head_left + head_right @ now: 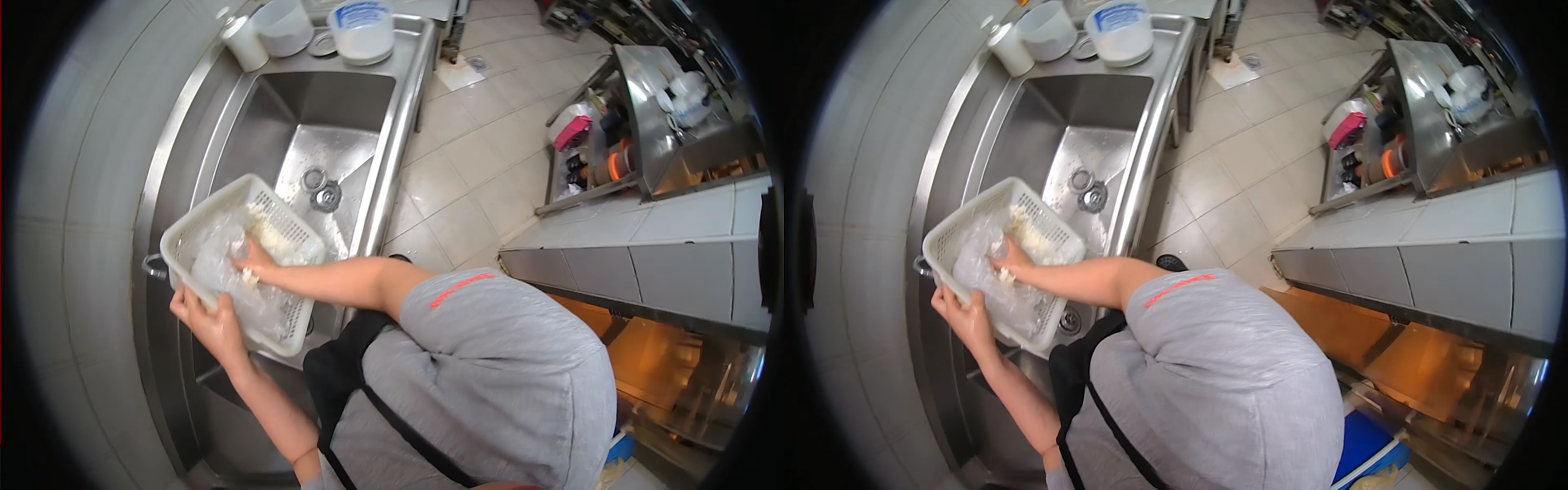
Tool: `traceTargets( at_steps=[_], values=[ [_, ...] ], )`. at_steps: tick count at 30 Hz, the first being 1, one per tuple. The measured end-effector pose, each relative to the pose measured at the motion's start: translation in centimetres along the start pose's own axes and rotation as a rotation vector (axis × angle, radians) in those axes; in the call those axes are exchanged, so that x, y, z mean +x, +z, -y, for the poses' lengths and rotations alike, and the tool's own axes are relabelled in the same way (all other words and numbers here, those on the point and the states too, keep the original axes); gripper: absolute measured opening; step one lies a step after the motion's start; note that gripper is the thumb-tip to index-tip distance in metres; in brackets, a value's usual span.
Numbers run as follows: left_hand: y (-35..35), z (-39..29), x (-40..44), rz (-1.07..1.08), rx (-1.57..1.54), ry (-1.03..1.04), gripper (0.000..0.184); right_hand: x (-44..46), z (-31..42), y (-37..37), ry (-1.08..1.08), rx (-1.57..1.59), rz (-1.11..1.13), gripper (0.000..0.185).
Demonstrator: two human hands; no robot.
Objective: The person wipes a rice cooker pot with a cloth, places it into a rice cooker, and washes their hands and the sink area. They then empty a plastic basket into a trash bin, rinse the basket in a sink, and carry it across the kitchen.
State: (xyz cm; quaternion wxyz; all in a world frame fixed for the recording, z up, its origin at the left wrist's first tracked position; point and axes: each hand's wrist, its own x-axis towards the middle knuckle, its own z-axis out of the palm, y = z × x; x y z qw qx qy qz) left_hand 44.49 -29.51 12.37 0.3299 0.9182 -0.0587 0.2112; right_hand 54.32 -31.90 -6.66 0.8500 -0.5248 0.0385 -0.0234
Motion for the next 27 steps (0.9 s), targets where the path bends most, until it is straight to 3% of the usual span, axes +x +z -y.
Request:
traceTargets(
  at_steps=[3, 5, 8, 10, 14, 18, 21, 23, 25, 27],
  values=[
    [-0.7, 0.0, 0.3, -0.058, 0.004, 0.006, 0.053, 0.2, -0.8, 1.1, 0.067, -0.098, -0.086, 0.079],
    [-1.5, -1.8, 0.7, -0.092, -0.019, -0.072, 0.056, -1.1, 4.8, 0.4, 0.101, -0.106, -0.007, 0.08],
    [-2.7, -3.7, 0.2, -0.16, -0.149, -0.179, 0.057, -1.2, 6.5, 0.3, 0.058, -0.124, 0.111, 0.081],
    [-3.3, -1.6, -0.7, -0.187, -0.128, -0.194, 0.057, -1.6, 7.4, 0.5, 0.024, -0.278, 0.072, 0.081],
    [-3.1, 3.1, -1.7, -0.209, -0.159, -0.313, 0.056, -1.4, 3.5, 1.0, 0.152, -0.468, 0.156, 0.099],
    [-2.6, 7.1, -4.0, -0.284, -0.294, -0.539, 0.056, -0.5, 3.7, -0.9, 0.3, -0.756, 0.465, 0.103],
    [-2.3, 8.7, -4.8, -0.327, -0.392, -0.585, 0.055, 3.2, 5.6, -4.2, 0.193, -1.013, 0.857, 0.096],
    [-2.6, 10.0, -5.5, -0.328, -0.435, -0.617, 0.055, 4.5, 9.4, -6.7, 0.179, -1.011, 0.865, 0.092],
    [-2.4, 11.4, -6.0, -0.336, -0.489, -0.645, 0.055, 5.9, 10.9, -7.8, 0.67, -1.257, 0.825, 0.09],
    [-1.9, 12.1, -6.5, -0.393, -0.519, -0.64, 0.049, 5.3, 6.4, -10.0, 0.442, -1.319, 0.893, 0.089]
  ],
)
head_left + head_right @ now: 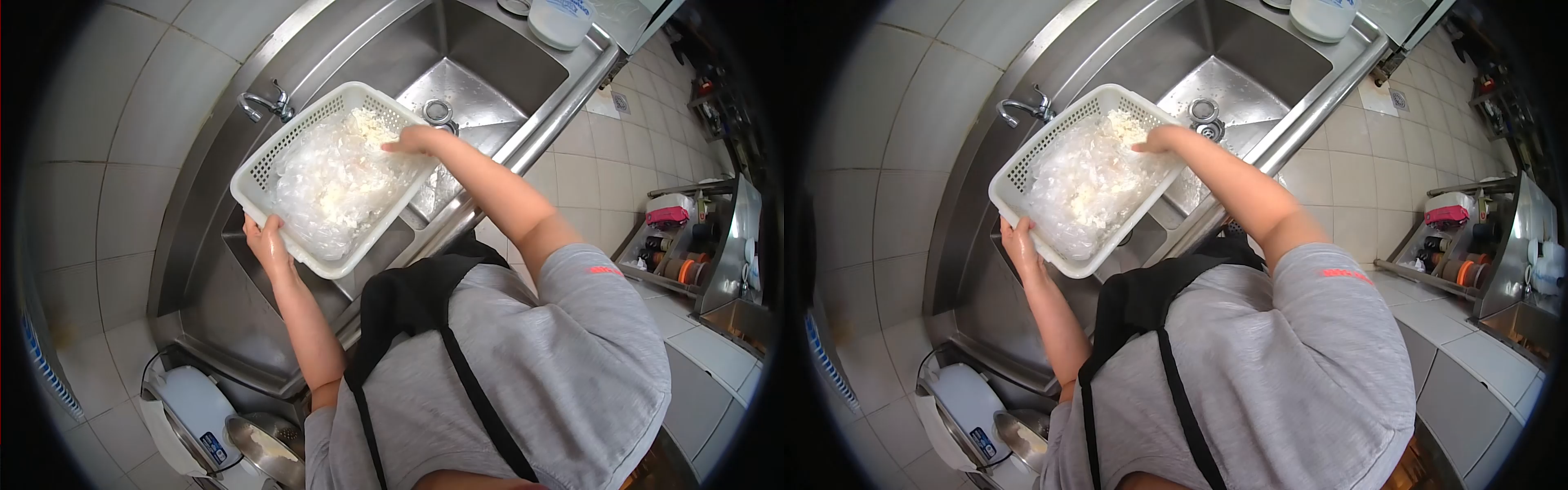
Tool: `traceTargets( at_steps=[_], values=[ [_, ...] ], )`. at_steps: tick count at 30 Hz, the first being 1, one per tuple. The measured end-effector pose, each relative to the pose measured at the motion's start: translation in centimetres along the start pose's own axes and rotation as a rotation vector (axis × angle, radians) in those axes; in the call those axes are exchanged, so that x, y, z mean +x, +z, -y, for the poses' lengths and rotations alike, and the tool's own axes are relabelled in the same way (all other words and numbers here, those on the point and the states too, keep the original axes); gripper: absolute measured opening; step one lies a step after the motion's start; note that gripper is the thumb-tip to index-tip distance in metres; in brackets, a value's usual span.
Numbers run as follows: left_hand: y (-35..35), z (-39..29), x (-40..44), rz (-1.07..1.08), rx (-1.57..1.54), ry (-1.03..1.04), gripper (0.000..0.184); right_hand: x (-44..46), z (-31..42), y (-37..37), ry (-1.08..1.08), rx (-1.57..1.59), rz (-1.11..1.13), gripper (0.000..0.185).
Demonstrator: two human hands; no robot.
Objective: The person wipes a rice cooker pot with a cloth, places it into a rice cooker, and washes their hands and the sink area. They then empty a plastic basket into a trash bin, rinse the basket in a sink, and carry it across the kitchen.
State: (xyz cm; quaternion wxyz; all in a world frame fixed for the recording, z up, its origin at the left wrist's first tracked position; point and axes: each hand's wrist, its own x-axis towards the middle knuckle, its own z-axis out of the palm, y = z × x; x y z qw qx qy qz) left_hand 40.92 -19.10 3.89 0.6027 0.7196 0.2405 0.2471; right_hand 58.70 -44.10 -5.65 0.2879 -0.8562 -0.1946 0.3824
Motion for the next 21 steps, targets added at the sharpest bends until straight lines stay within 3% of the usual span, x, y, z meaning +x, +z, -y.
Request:
traceTargets(
  at_steps=[1, 4, 7, 13, 15, 16, 18, 21],
  values=[
    [-0.1, 0.4, 0.1, -0.019, -0.027, 0.008, 0.046, 1.1, -0.8, 1.1, -0.076, -0.067, -0.049, 0.089],
    [-0.4, 0.8, 0.6, 0.027, -0.055, -0.066, 0.052, 0.8, 1.5, 3.6, 0.072, 0.373, -0.182, 0.083],
    [0.2, 0.0, 0.4, 0.058, -0.038, -0.052, 0.054, -0.7, 5.7, 4.9, -0.015, 0.074, -0.081, 0.077],
    [1.7, -0.5, 1.2, 0.015, 0.034, 0.02, 0.045, 2.8, 6.5, 7.2, -0.195, -0.005, -0.073, 0.061],
    [1.3, -0.5, 1.3, 0.0, 0.072, 0.036, 0.042, 2.6, 5.3, 4.0, -0.086, 0.171, 0.134, 0.055],
    [1.1, -0.2, 1.3, -0.003, 0.09, 0.033, 0.041, 1.2, 5.9, 1.7, 0.047, 0.09, 0.185, 0.05],
    [1.1, -0.1, 1.8, -0.012, 0.094, 0.043, 0.041, 2.0, 5.0, -1.9, 0.047, -0.09, 0.065, 0.053],
    [1.1, -0.1, 1.6, 0.007, 0.063, 0.026, 0.041, 6.0, 4.1, -3.3, -0.304, -0.224, -0.309, 0.056]
  ],
)
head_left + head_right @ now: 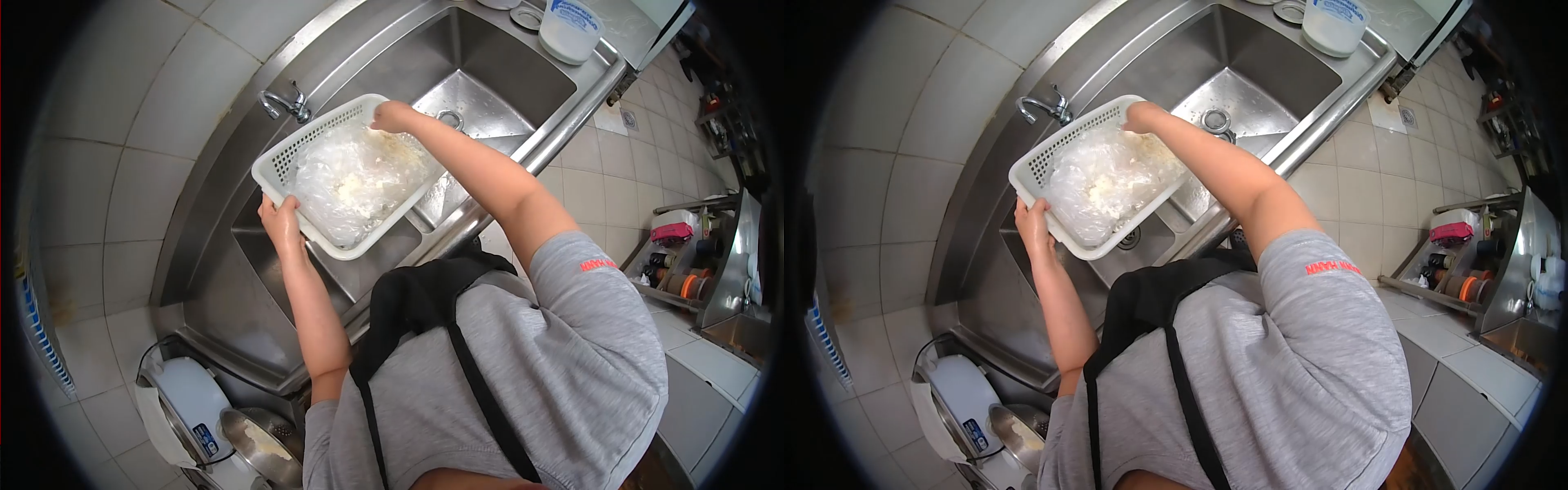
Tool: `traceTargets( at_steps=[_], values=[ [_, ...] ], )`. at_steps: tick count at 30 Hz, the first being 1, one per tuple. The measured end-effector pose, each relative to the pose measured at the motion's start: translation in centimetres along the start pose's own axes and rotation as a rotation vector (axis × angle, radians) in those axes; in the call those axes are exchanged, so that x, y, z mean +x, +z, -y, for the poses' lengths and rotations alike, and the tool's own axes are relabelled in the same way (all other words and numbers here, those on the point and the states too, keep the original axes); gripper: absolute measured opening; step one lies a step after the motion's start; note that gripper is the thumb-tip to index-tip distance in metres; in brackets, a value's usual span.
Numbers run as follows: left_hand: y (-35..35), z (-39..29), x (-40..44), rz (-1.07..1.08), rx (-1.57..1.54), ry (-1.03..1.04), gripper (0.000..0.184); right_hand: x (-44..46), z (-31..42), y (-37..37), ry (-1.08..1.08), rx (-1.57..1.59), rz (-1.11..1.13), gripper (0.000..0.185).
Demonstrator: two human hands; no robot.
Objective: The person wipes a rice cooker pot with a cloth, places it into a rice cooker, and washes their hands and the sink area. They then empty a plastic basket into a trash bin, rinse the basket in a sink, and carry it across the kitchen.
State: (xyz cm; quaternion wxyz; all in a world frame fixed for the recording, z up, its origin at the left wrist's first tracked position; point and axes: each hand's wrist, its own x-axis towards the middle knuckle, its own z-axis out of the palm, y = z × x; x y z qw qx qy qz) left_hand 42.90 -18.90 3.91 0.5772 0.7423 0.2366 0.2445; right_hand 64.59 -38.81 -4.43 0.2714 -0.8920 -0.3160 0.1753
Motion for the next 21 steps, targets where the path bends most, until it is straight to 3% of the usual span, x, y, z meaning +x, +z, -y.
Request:
traceTargets(
  at_steps=[2, 4, 6, 9, 15, 21],
  values=[
    [-0.2, -0.2, -0.1, 0.048, -0.042, -0.041, 0.041, -1.0, 4.0, 1.4, -0.127, 0.346, -0.144, 0.061],
    [0.0, -0.8, -0.1, 0.074, -0.083, -0.047, 0.039, -5.0, 10.7, 2.2, -0.241, 0.225, -0.154, 0.069],
    [0.0, -1.3, -0.2, 0.125, -0.097, -0.071, 0.04, -8.7, 14.9, 2.1, -0.253, -0.029, 0.127, 0.076],
    [-0.9, -0.4, 0.3, 0.032, 0.044, -0.076, 0.042, -8.0, 13.6, 3.9, -0.212, -0.263, 0.084, 0.079],
    [-2.9, 2.6, 0.2, -0.022, 0.075, -0.015, 0.04, -5.2, 9.2, 5.8, -0.148, -0.173, 0.101, 0.074],
    [-1.9, -0.3, -1.7, -0.023, 0.069, -0.068, 0.046, -3.9, 6.9, 6.4, -0.168, -0.243, 0.047, 0.065]
  ],
)
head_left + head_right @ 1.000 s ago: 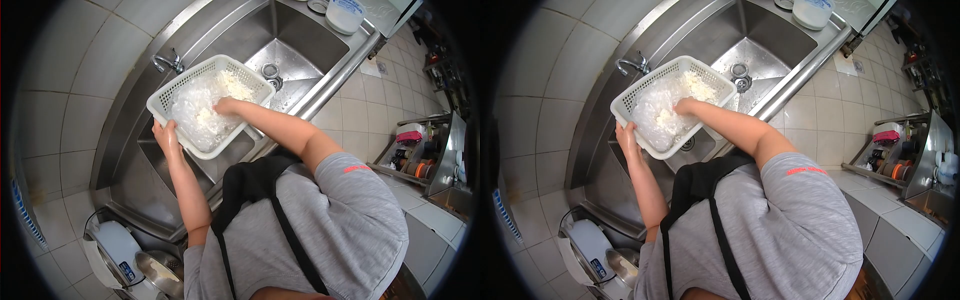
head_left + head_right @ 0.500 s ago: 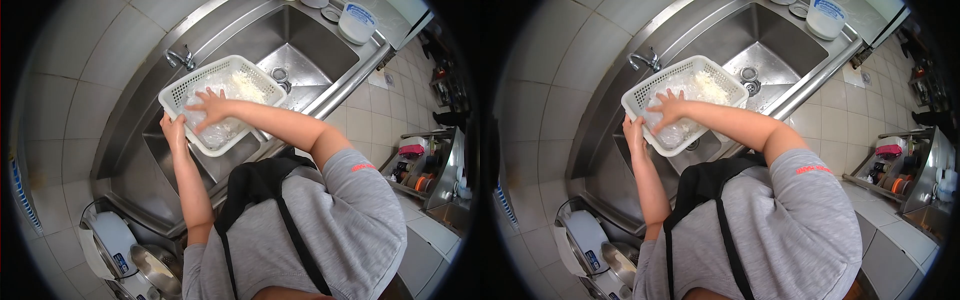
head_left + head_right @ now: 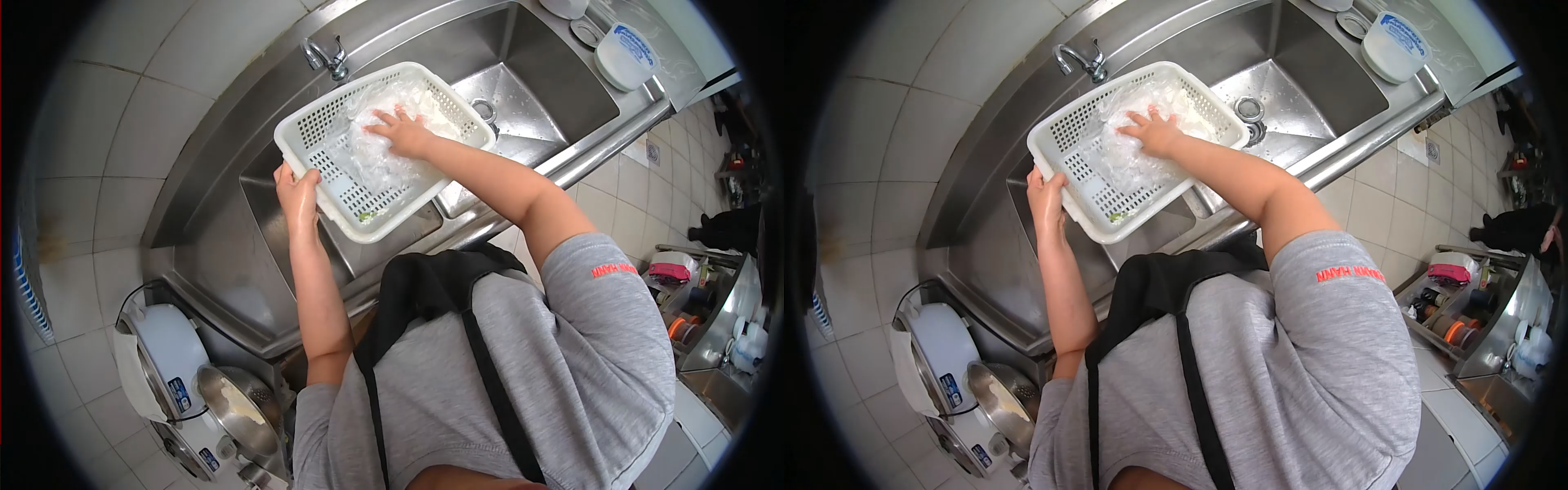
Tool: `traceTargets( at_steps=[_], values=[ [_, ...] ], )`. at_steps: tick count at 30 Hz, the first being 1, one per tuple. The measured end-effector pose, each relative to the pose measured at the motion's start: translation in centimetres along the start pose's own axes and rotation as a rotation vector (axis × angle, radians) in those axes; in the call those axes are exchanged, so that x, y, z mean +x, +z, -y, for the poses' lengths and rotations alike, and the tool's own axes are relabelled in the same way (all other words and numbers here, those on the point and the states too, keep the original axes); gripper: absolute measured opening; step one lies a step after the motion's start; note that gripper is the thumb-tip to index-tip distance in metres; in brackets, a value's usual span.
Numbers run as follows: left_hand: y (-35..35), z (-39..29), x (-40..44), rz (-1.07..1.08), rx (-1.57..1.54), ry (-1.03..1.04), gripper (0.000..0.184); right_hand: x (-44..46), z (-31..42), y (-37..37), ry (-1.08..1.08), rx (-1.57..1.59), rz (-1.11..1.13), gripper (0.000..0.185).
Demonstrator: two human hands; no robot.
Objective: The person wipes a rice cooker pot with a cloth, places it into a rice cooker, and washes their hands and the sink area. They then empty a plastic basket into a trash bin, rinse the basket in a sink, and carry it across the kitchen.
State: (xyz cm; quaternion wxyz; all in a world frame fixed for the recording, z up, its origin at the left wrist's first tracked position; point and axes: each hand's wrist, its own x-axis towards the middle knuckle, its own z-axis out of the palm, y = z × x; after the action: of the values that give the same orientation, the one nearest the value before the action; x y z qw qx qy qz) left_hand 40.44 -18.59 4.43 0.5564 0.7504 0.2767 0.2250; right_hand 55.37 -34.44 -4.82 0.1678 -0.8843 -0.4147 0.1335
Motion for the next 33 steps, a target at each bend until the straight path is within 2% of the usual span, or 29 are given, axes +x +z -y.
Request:
traceTargets(
  at_steps=[5, 8, 9, 11, 13, 15, 17, 19, 22, 24, 25, 27, 28, 31, 33],
  values=[
    [0.9, -0.5, 0.1, -0.015, 0.001, 0.024, 0.045, -0.1, -1.3, 0.6, 0.006, -0.051, -0.035, 0.066],
    [1.0, -0.3, 1.0, -0.019, 0.0, 0.049, 0.043, 1.4, -3.3, -0.4, -0.176, 0.114, 0.021, 0.057],
    [0.8, -0.2, 1.3, -0.018, 0.002, 0.048, 0.043, 0.8, -4.1, -1.1, -0.167, 0.364, 0.072, 0.054],
    [-0.4, 1.9, 3.5, 0.062, -0.029, 0.013, 0.041, -1.8, -5.4, -8.3, -0.157, 0.841, 0.16, 0.049],
    [-0.9, 2.4, 3.6, 0.08, -0.024, -0.025, 0.041, -3.2, -8.1, -9.9, -0.033, 0.961, -0.186, 0.048],
    [-0.7, 1.5, 3.1, 0.097, -0.045, -0.034, 0.042, -3.5, -12.1, -8.1, 0.171, 0.785, -0.401, 0.057],
    [-0.5, 0.9, 2.9, 0.12, -0.069, -0.05, 0.042, -3.5, -13.2, -5.4, 0.581, 0.513, -0.101, 0.051],
    [-0.2, 0.9, 3.1, 0.158, -0.109, -0.06, 0.042, -4.7, -12.2, -2.1, 0.599, 0.347, -0.081, 0.044],
    [-0.3, 0.3, 2.6, 0.119, -0.057, 0.001, 0.041, -4.7, -12.0, -1.1, 0.764, 0.693, 0.006, 0.038],
    [0.1, -1.9, 1.8, 0.051, 0.024, 0.102, 0.041, -5.0, -12.5, -1.1, 0.674, 0.802, -0.099, 0.037],
    [-0.6, -2.2, 2.1, 0.103, -0.003, 0.135, 0.041, -5.5, -12.9, -1.5, 0.634, 0.85, -0.156, 0.037],
    [-0.6, -5.5, -0.4, 0.073, -0.087, 0.179, 0.042, -7.1, -11.0, -4.2, 0.576, 0.864, -0.308, 0.034],
    [-0.3, -6.6, -1.6, 0.055, -0.1, 0.152, 0.044, -7.8, -10.4, -5.0, 0.545, 0.868, -0.379, 0.033],
    [-1.2, -2.4, -1.1, 0.173, -0.178, -0.018, 0.045, -7.6, -10.7, -4.7, 0.561, 0.872, -0.384, 0.038],
    [-1.8, -0.4, -1.3, 0.223, -0.22, -0.296, 0.045, -7.2, -11.0, -5.1, 0.543, 0.662, -0.517, 0.041]
  ],
)
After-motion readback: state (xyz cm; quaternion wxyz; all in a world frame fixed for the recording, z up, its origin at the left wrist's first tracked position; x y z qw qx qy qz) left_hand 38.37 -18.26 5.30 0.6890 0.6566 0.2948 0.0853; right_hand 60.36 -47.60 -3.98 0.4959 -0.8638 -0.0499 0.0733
